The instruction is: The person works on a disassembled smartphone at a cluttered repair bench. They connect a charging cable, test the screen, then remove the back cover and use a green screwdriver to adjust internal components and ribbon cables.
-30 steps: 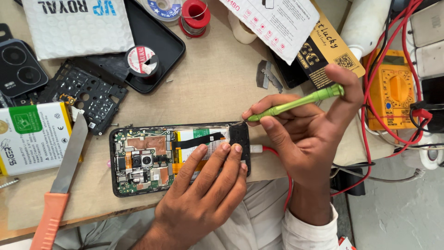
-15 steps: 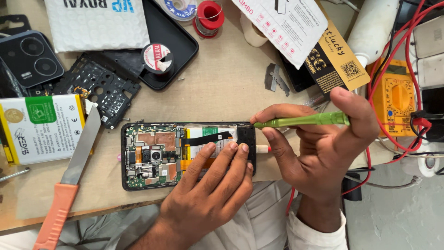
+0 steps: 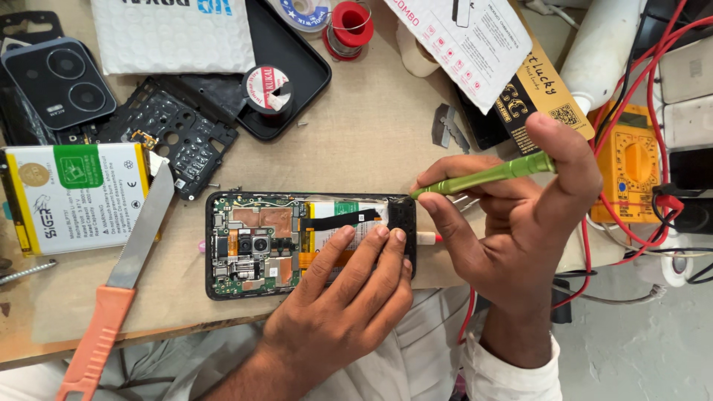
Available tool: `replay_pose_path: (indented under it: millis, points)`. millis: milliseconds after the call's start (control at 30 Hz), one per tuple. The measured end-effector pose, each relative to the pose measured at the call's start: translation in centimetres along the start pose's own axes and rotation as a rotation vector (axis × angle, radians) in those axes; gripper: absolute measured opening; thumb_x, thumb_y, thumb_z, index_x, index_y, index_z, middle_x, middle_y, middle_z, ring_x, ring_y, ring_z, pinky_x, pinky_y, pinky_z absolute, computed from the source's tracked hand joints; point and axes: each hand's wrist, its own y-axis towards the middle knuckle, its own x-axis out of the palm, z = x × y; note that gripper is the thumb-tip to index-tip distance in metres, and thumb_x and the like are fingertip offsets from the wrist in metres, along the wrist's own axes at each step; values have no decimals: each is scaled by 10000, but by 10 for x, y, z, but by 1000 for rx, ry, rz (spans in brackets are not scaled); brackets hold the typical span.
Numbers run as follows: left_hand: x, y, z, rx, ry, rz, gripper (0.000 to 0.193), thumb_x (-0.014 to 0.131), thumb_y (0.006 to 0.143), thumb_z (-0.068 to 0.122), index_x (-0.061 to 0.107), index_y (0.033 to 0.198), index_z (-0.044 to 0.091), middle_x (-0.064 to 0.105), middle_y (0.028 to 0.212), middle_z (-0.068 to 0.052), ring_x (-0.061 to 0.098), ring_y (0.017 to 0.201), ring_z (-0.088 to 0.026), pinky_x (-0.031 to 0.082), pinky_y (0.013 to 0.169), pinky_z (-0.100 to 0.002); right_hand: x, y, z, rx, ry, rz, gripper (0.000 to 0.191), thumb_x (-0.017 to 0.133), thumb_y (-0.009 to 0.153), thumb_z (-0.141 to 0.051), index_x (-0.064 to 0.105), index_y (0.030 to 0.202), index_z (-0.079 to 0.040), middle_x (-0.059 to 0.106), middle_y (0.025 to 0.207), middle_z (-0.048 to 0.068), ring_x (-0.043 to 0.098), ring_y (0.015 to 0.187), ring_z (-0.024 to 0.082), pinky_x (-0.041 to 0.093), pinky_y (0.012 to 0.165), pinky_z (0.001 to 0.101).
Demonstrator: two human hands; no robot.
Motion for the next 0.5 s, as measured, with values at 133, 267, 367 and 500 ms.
replay_pose_path:
  millis: [133, 267, 367, 500]
  points:
    - [-1, -1, -3, 10, -5, -5, 141, 610, 1052, 237, 702, 1122, 156, 684, 1347, -53, 594, 1331, -217, 405, 1191, -449, 4, 5, -4, 26, -58, 25, 881, 787, 1014, 129, 130, 1542, -127, 240, 1580, 69, 785, 958, 281, 654, 831, 317]
    - [-3, -1, -6, 7, -24, -6, 149, 608, 1051, 231, 700, 1134, 149, 682, 1346, -62, 593, 1330, -219, 423, 1181, -450, 8, 8, -9, 99, -24, 63, 868, 763, 1031, 107, 108, 1547, -133, 445, 1379, 140, 759, 902, 251, 670, 816, 291]
    - [-3, -1, -7, 5, -32, 8, 144, 611, 1050, 226, 700, 1129, 144, 682, 1348, -66, 596, 1327, -225, 433, 1174, -450, 10, 9, -13, 223, 41, 119, 867, 765, 1067, 67, 96, 1581, -135, 708, 1051, 156, 759, 849, 217, 646, 801, 268]
    - [-3, -1, -7, 0, -33, 11, 144, 613, 1059, 227, 702, 1133, 143, 681, 1349, -65, 597, 1326, -221, 436, 1176, -447, 16, 8, -13, 361, 105, 247, 900, 757, 1017, 45, 84, 1592, -119, 734, 922, 164, 753, 785, 207, 629, 751, 261]
